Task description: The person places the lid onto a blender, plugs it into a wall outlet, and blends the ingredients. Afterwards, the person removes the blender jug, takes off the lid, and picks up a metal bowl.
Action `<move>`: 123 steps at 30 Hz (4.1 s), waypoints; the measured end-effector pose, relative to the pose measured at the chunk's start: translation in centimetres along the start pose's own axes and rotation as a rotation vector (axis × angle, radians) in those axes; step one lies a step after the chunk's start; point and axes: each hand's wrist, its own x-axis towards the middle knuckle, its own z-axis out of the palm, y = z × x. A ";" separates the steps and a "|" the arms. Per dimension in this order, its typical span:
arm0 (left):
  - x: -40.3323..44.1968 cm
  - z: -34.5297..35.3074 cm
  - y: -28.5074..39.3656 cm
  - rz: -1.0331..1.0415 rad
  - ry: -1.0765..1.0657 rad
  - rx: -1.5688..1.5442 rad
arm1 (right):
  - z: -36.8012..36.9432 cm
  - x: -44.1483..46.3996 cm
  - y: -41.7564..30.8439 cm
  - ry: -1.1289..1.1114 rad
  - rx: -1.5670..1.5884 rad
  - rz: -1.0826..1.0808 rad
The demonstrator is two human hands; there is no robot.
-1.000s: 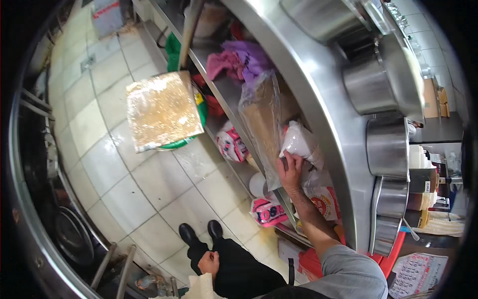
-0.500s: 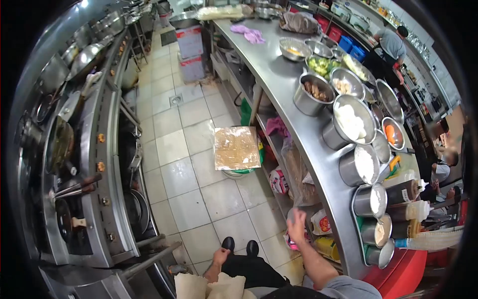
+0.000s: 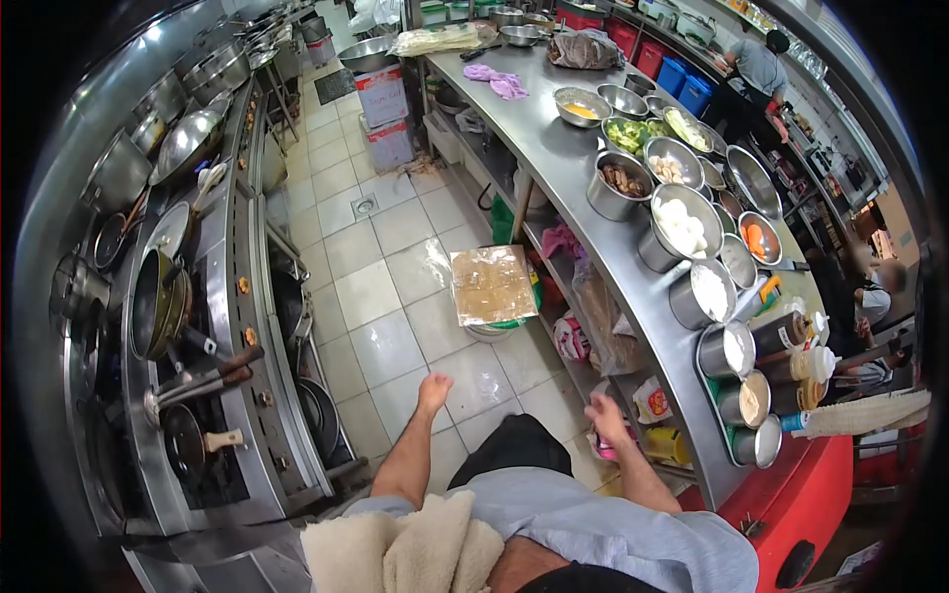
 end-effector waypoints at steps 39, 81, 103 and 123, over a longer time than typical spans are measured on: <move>97.1 -4.9 42.7 -0.031 0.048 -0.418 | 1.2 76.8 -49.7 0.062 -0.861 -0.228; 66.0 -34.3 13.9 -0.536 0.639 -0.773 | 1.9 75.8 -51.8 0.156 -0.932 -0.165; 71.5 -19.6 13.6 -0.725 0.528 -0.986 | 33.7 119.8 -42.5 -0.199 -0.579 0.164; 71.9 -18.1 10.7 -0.706 0.389 -0.557 | 36.8 125.7 -36.8 0.020 -0.477 0.392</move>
